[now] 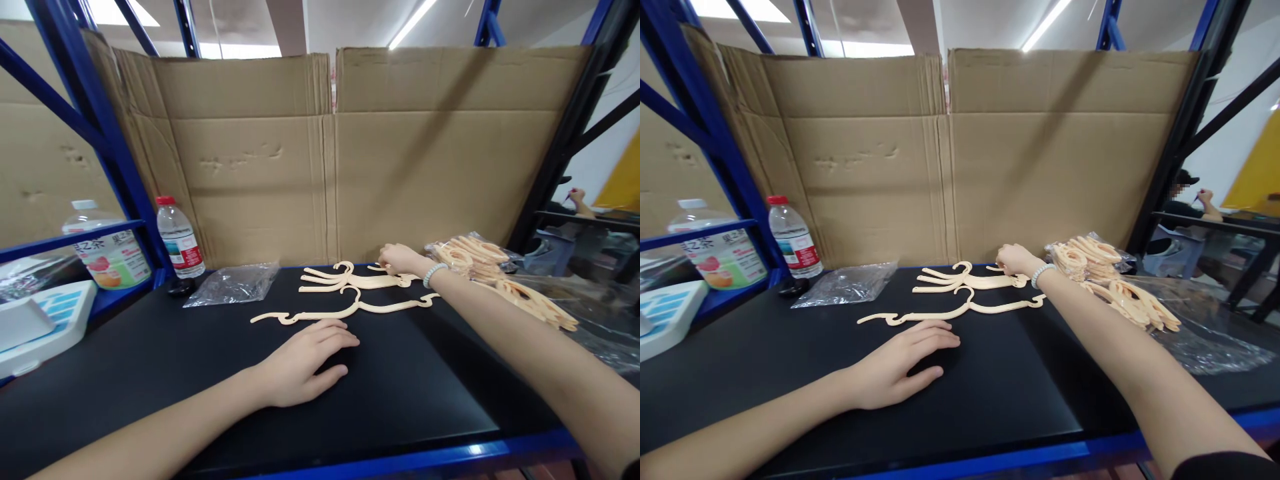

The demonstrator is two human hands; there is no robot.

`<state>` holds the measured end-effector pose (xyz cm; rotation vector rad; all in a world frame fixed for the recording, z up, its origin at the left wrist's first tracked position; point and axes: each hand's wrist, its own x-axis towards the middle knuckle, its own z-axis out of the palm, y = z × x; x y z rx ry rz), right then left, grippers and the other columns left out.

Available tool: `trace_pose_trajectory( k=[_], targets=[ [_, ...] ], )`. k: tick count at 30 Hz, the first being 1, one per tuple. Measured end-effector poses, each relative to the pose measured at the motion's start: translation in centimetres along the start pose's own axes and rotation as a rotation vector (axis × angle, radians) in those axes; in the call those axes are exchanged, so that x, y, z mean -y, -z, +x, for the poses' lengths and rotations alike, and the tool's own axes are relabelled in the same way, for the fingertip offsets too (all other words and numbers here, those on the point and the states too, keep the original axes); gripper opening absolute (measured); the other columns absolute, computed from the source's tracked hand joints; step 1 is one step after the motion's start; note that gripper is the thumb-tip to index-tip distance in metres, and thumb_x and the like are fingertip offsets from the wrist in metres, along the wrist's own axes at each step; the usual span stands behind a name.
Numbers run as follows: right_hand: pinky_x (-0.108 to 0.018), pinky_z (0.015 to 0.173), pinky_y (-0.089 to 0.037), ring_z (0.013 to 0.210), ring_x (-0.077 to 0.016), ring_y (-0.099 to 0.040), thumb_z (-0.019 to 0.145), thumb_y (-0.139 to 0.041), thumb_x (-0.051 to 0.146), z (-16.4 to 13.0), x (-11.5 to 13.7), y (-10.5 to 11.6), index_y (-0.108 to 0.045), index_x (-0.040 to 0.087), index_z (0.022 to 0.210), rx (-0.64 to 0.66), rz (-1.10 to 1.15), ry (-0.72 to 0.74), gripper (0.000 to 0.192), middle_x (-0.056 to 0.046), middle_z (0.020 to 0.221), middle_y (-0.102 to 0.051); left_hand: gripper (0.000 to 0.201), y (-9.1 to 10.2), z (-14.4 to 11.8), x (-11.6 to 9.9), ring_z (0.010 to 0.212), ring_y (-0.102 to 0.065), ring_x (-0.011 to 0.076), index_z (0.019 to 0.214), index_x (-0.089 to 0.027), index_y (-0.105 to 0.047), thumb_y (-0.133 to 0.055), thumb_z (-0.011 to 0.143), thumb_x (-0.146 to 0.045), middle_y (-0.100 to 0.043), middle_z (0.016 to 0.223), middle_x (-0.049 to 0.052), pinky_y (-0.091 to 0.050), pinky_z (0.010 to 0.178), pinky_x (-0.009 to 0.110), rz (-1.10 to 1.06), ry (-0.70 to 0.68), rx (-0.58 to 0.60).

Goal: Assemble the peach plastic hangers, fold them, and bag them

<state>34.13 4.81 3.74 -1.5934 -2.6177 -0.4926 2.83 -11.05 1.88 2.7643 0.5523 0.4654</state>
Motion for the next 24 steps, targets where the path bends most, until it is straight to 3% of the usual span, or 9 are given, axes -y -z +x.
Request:
trace_pose_trajectory(
  k=[7,9,11,14,17,19,22,24],
  targets=[
    [-0.029,0.075,-0.044,0.086,-0.0196,-0.058,0.084,-0.049,0.021,-1.4,1.0,2.8,-0.069,0.015,0.089,-0.252,0.152,-0.093,0.021,-0.010,0.092,-0.067,0.036,-0.2,0.0,0.1,0.122,-0.048,0.0226,0.124,-0.023,-0.052,-0.050,0.088,-0.021,-0.058,0.126,0.008,-0.038,0.105,0.040,-0.085,0.041,-0.111],
    [-0.027,0.071,-0.045,0.079,-0.0159,-0.060,0.087,-0.045,0.026,-2.4,2.7,3.8,-0.067,0.015,0.095,-0.313,0.302,-0.112,0.025,-0.008,0.090,-0.067,0.033,-0.4,0.1,0.2,0.116,-0.052,0.0225,0.120,-0.023,-0.055,-0.051,0.088,-0.022,-0.060,0.122,0.007,-0.042,0.101,0.040,-0.145,0.113,-0.180],
    [-0.026,0.066,-0.046,0.071,-0.0151,-0.060,0.086,-0.050,0.033,-3.6,5.1,4.6,-0.066,0.014,0.090,-0.377,0.681,-0.133,0.026,-0.007,0.083,-0.068,0.029,-0.7,0.4,0.3,0.106,-0.058,0.0218,0.115,-0.022,-0.058,-0.051,0.087,-0.024,-0.063,0.116,0.008,-0.048,0.092,0.039,-0.257,0.206,-0.258],
    [-0.026,0.061,-0.045,0.066,-0.0143,-0.060,0.081,-0.057,0.040,-5.5,9.4,5.7,-0.066,0.015,0.081,-0.341,1.058,-0.064,0.027,-0.004,0.075,-0.068,0.029,-1.1,0.8,0.3,0.090,-0.063,0.0195,0.112,-0.019,-0.057,-0.054,0.086,-0.031,-0.064,0.111,0.009,-0.054,0.076,0.033,-0.510,0.334,-0.363],
    [-0.024,0.057,-0.044,0.062,-0.0128,-0.058,0.078,-0.061,0.037,-6.8,13.5,6.4,-0.065,0.016,0.075,-0.283,1.207,0.010,0.021,-0.002,0.069,-0.066,0.034,-1.3,1.1,0.4,0.074,-0.065,0.0165,0.109,-0.017,-0.056,-0.062,0.081,-0.035,-0.066,0.102,0.009,-0.053,0.065,0.029,-0.728,0.416,-0.419],
    [-0.023,0.056,-0.045,0.061,-0.0122,-0.059,0.078,-0.062,0.033,-7.1,15.6,6.7,-0.063,0.016,0.070,-0.261,1.266,0.061,0.019,-0.001,0.067,-0.065,0.030,-1.3,1.2,0.3,0.065,-0.063,0.0145,0.097,-0.015,-0.059,-0.065,0.079,-0.037,-0.067,0.088,0.007,-0.052,0.060,0.027,-0.800,0.436,-0.430],
    [-0.024,0.058,-0.047,0.062,-0.0128,-0.061,0.079,-0.061,0.034,-6.6,16.7,6.9,-0.063,0.016,0.071,-0.226,1.299,0.122,0.019,-0.001,0.068,-0.067,0.028,-1.1,1.2,0.3,0.058,-0.060,0.0129,0.078,-0.014,-0.060,-0.068,0.076,-0.041,-0.066,0.075,0.005,-0.049,0.057,0.026,-0.846,0.442,-0.466],
    [-0.024,0.060,-0.047,0.065,-0.0138,-0.062,0.081,-0.059,0.036,-6.0,15.7,6.6,-0.064,0.016,0.075,-0.271,1.213,0.102,0.022,-0.002,0.072,-0.068,0.029,-0.9,1.1,0.4,0.059,-0.060,0.0131,0.075,-0.014,-0.059,-0.069,0.075,-0.042,-0.066,0.074,0.005,-0.049,0.057,0.025,-0.861,0.460,-0.511]
  ],
)
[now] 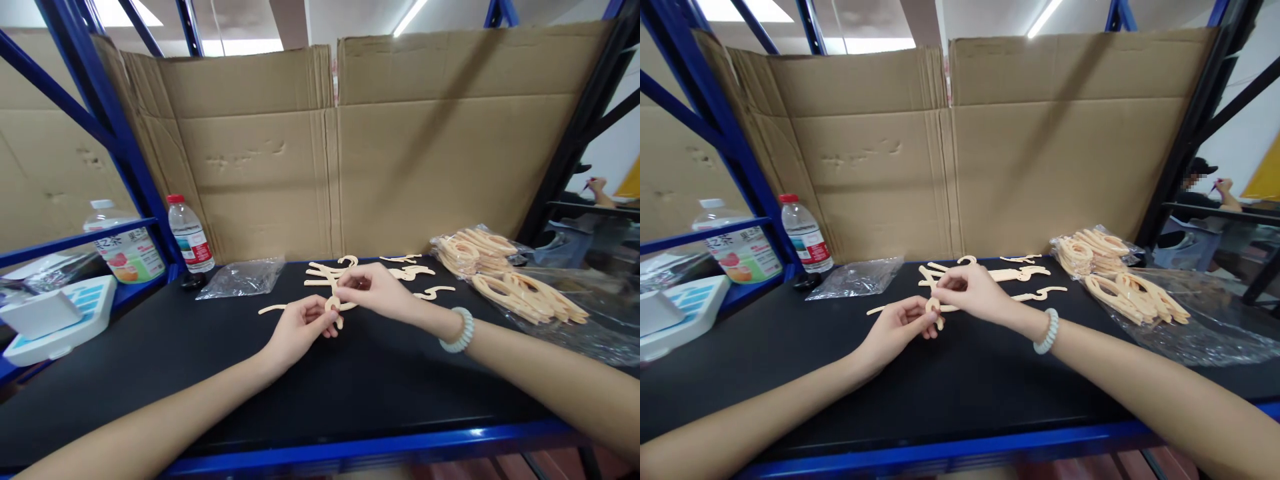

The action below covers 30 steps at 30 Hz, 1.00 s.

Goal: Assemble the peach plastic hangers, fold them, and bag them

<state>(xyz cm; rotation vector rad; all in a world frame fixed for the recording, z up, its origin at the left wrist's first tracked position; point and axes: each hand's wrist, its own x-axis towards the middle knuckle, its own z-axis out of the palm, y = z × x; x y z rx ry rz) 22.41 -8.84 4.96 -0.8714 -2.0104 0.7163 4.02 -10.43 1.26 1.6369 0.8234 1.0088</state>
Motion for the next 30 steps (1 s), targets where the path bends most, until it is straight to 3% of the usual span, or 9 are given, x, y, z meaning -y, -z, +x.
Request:
trace_pose_trajectory(
  k=[3,6,8,13,16,20,22,26,30],
  targets=[
    [-0.027,0.067,-0.045,0.073,-0.0158,-0.061,0.086,-0.053,0.029,0.9,-2.7,2.8,-0.066,0.016,0.087,-0.102,-0.399,0.050,0.018,-0.005,0.081,-0.069,0.029,0.4,0.1,0.0,0.062,-0.061,0.0140,0.077,-0.014,-0.059,-0.068,0.076,-0.042,-0.066,0.073,0.004,-0.048,0.060,0.025,-0.031,0.021,-0.081],
    [-0.032,0.076,-0.042,0.092,-0.0243,-0.057,0.081,-0.056,0.017,1.0,-6.1,5.5,-0.066,0.015,0.084,-0.008,-0.968,0.030,0.010,-0.012,0.089,-0.067,0.028,1.0,0.3,0.1,0.067,-0.061,0.0135,0.077,-0.015,-0.058,-0.068,0.075,-0.041,-0.064,0.075,0.003,-0.048,0.063,0.024,-0.095,0.026,-0.210],
    [-0.032,0.074,-0.041,0.091,-0.0253,-0.057,0.081,-0.056,0.017,0.6,-8.0,6.4,-0.066,0.016,0.086,0.089,-1.073,-0.036,0.011,-0.012,0.090,-0.067,0.028,1.3,0.5,0.2,0.067,-0.058,0.0118,0.076,-0.015,-0.057,-0.069,0.073,-0.041,-0.061,0.075,0.002,-0.048,0.064,0.023,-0.139,0.016,-0.315],
    [-0.030,0.070,-0.040,0.086,-0.0232,-0.057,0.082,-0.054,0.018,0.0,-9.9,6.3,-0.064,0.016,0.078,0.109,-1.037,-0.040,0.011,-0.010,0.084,-0.066,0.035,2.2,0.9,0.4,0.057,-0.049,0.0074,0.073,-0.015,-0.054,-0.070,0.070,-0.046,-0.054,0.069,-0.003,-0.044,0.057,0.021,-0.211,0.005,-0.445],
    [-0.028,0.072,-0.041,0.085,-0.0214,-0.057,0.078,-0.056,0.019,0.3,-9.5,6.2,-0.061,0.016,0.076,0.085,-0.976,-0.038,0.006,-0.008,0.083,-0.065,0.037,2.7,1.1,0.5,0.055,-0.047,0.0076,0.073,-0.016,-0.052,-0.069,0.071,-0.049,-0.051,0.064,-0.004,-0.041,0.053,0.020,-0.266,0.020,-0.471],
    [-0.026,0.064,-0.042,0.070,-0.0164,-0.058,0.080,-0.053,0.022,-0.1,-7.8,6.6,-0.057,0.017,0.079,0.024,-0.864,-0.051,0.006,-0.003,0.076,-0.063,0.036,3.4,1.4,0.3,0.053,-0.046,0.0074,0.072,-0.016,-0.050,-0.071,0.070,-0.046,-0.050,0.059,-0.005,-0.040,0.053,0.020,-0.288,0.019,-0.495],
    [-0.026,0.063,-0.042,0.067,-0.0156,-0.057,0.083,-0.051,0.024,-0.8,-6.7,6.8,-0.056,0.018,0.083,-0.030,-0.757,-0.034,0.007,-0.002,0.075,-0.063,0.035,3.6,1.5,0.1,0.054,-0.047,0.0069,0.073,-0.016,-0.052,-0.074,0.068,-0.042,-0.051,0.061,-0.005,-0.040,0.055,0.020,-0.295,0.006,-0.482],
    [-0.030,0.073,-0.046,0.078,-0.0182,-0.060,0.086,-0.051,0.027,-2.4,-5.2,6.8,-0.056,0.020,0.102,-0.117,-0.607,0.075,0.018,-0.005,0.088,-0.065,0.033,3.6,1.6,-0.4,0.058,-0.048,0.0063,0.075,-0.014,-0.057,-0.079,0.064,-0.035,-0.054,0.068,-0.003,-0.040,0.057,0.019,-0.302,-0.009,-0.410],
    [-0.032,0.070,-0.045,0.076,-0.0187,-0.058,0.091,-0.043,0.024,-3.6,-5.2,6.6,-0.058,0.020,0.095,-0.125,-0.644,0.176,0.017,-0.006,0.085,-0.063,0.033,3.6,1.7,-0.5,0.061,-0.047,0.0054,0.076,-0.013,-0.061,-0.083,0.059,-0.030,-0.054,0.074,-0.002,-0.040,0.059,0.017,-0.383,-0.012,-0.345]
  ],
)
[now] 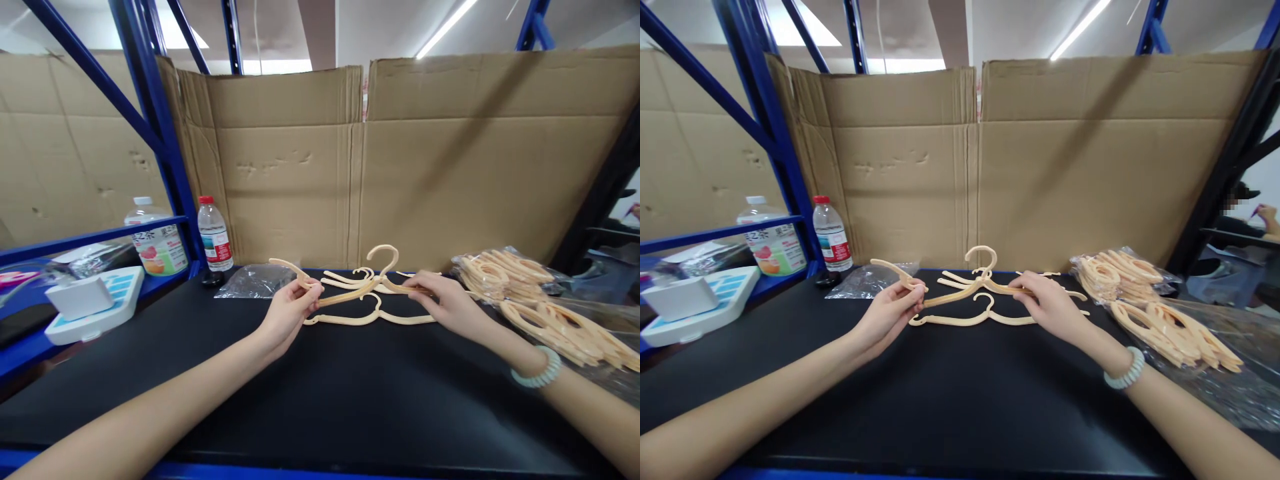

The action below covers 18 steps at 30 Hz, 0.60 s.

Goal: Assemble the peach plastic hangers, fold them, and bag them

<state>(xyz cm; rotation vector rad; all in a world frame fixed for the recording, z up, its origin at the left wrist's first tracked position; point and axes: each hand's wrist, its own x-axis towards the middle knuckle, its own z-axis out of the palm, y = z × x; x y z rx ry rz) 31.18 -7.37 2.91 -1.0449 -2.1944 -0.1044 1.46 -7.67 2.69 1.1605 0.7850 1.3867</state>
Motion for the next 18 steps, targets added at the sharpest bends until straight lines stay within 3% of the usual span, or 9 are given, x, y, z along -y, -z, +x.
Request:
trace_pose_trajectory(
  k=[4,10,14,18],
  targets=[
    [-0.032,0.068,-0.045,0.073,-0.0181,-0.056,0.092,-0.043,0.025,-0.68,-0.64,-0.05,-0.055,0.020,0.092,-0.017,0.012,-0.010,0.013,-0.005,0.083,-0.061,0.032,0.48,0.40,0.15,0.063,-0.045,0.0056,0.075,-0.013,-0.061,-0.084,0.059,-0.026,-0.051,0.074,-0.003,-0.040,0.057,0.016,-0.086,0.056,0.019],
    [-0.030,0.065,-0.045,0.073,-0.0182,-0.057,0.093,-0.042,0.030,-0.85,-1.08,0.27,-0.054,0.021,0.095,-0.022,0.058,-0.082,0.014,-0.004,0.084,-0.062,0.016,0.63,0.35,0.07,0.074,-0.050,0.0095,0.078,-0.015,-0.058,-0.072,0.077,-0.022,-0.052,0.087,0.000,-0.045,0.064,0.021,-0.165,0.179,0.112],
    [-0.031,0.065,-0.045,0.072,-0.0181,-0.057,0.092,-0.043,0.027,-0.93,-0.96,0.43,-0.053,0.021,0.094,-0.058,0.019,-0.052,0.012,-0.004,0.082,-0.061,0.007,0.18,-0.11,-0.26,0.084,-0.053,0.0125,0.080,-0.015,-0.058,-0.062,0.085,-0.017,-0.054,0.100,0.003,-0.050,0.072,0.026,-0.209,0.235,0.186],
    [-0.032,0.068,-0.046,0.076,-0.0185,-0.059,0.092,-0.044,0.024,-0.97,-0.84,0.58,-0.053,0.021,0.096,-0.093,-0.005,-0.002,0.010,-0.005,0.087,-0.062,0.009,-0.06,-0.25,-0.38,0.081,-0.057,0.0137,0.078,-0.013,-0.058,-0.057,0.087,-0.011,-0.055,0.099,0.004,-0.052,0.073,0.028,-0.262,0.261,0.228]
  ],
)
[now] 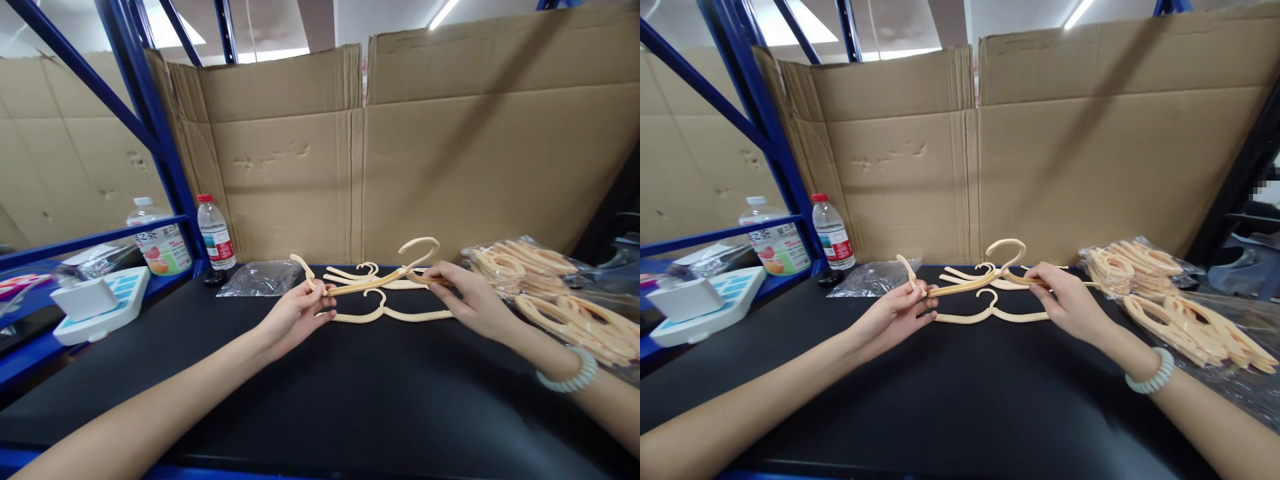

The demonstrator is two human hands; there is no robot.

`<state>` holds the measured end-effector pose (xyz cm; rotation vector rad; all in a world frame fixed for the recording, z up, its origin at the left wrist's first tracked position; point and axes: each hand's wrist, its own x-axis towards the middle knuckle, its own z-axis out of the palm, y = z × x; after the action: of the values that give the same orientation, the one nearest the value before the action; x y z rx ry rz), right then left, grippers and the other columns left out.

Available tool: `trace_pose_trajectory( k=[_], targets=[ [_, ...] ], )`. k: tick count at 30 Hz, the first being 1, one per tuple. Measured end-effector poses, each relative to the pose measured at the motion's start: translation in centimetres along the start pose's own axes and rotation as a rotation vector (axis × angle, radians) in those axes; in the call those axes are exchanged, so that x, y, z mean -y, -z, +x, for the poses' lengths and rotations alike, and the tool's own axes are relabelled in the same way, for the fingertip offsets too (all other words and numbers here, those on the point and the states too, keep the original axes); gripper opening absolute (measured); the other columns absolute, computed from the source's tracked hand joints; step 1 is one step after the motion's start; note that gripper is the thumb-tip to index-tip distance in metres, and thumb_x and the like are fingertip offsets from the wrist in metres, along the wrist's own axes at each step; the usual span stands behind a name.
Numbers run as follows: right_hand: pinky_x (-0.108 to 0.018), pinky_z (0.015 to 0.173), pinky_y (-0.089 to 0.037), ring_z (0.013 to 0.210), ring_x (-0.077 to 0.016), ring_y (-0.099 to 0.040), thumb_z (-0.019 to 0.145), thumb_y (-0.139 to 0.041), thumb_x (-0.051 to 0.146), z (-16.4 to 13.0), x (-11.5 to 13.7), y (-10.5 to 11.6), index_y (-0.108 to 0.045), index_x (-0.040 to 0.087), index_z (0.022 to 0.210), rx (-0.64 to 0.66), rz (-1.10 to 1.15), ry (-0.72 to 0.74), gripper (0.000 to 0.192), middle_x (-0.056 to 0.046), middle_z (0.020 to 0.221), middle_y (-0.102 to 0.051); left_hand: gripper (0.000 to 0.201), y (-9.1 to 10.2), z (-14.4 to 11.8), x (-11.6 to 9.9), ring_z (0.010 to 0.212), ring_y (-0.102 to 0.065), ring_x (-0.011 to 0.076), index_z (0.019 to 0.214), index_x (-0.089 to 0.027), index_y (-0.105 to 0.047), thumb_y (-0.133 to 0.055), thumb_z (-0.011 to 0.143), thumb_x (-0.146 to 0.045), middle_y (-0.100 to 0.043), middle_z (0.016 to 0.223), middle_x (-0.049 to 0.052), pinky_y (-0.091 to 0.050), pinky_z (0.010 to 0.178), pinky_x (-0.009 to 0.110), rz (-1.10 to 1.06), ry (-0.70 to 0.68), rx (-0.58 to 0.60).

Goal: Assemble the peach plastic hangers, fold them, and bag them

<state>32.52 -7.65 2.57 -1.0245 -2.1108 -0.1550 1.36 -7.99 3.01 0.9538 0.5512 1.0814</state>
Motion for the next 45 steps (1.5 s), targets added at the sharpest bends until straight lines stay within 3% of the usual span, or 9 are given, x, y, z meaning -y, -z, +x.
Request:
trace_pose_trajectory(
  k=[12,23,30,36,45],
  targets=[
    [-0.030,0.067,-0.048,0.075,-0.0183,-0.060,0.090,-0.046,0.018,-0.1,0.5,0.0,-0.055,0.019,0.096,-0.092,-0.044,0.103,0.011,-0.006,0.084,-0.062,0.019,-0.1,-0.1,0.2,0.070,-0.061,0.0120,0.074,-0.011,-0.057,-0.047,0.089,-0.006,-0.058,0.089,0.006,-0.054,0.072,0.026,-0.065,0.054,0.001],
    [-0.033,0.072,-0.049,0.080,-0.0205,-0.062,0.088,-0.047,0.014,-0.4,1.6,-0.5,-0.057,0.019,0.095,-0.144,-0.087,0.196,0.013,-0.007,0.085,-0.065,0.023,-0.2,-0.2,0.5,0.056,-0.058,0.0082,0.063,-0.012,-0.053,-0.050,0.080,0.003,-0.060,0.072,0.004,-0.054,0.066,0.023,0.070,0.035,-0.219],
    [-0.034,0.069,-0.049,0.076,-0.0202,-0.062,0.089,-0.046,0.018,-0.6,2.1,-0.5,-0.057,0.021,0.094,-0.140,-0.082,0.144,0.012,-0.007,0.084,-0.066,0.020,-0.4,-0.5,0.6,0.057,-0.058,0.0087,0.066,-0.013,-0.050,-0.053,0.074,0.005,-0.060,0.073,0.003,-0.052,0.064,0.023,0.132,-0.009,-0.256],
    [-0.034,0.069,-0.049,0.077,-0.0208,-0.064,0.088,-0.046,0.019,-0.7,2.6,-0.8,-0.058,0.021,0.094,-0.149,-0.095,0.123,0.013,-0.006,0.085,-0.067,0.019,-0.1,-0.5,0.8,0.054,-0.056,0.0074,0.069,-0.014,-0.050,-0.056,0.075,0.002,-0.055,0.064,-0.002,-0.050,0.059,0.019,0.122,-0.078,-0.259],
    [-0.030,0.066,-0.047,0.072,-0.0184,-0.062,0.090,-0.046,0.021,-0.8,2.9,-1.0,-0.059,0.020,0.098,-0.134,-0.094,0.062,0.015,-0.005,0.082,-0.066,0.023,0.1,-0.1,1.1,0.060,-0.063,0.0088,0.068,-0.011,-0.057,-0.051,0.082,0.006,-0.060,0.070,0.002,-0.057,0.064,0.020,0.075,-0.101,-0.354]
  ],
)
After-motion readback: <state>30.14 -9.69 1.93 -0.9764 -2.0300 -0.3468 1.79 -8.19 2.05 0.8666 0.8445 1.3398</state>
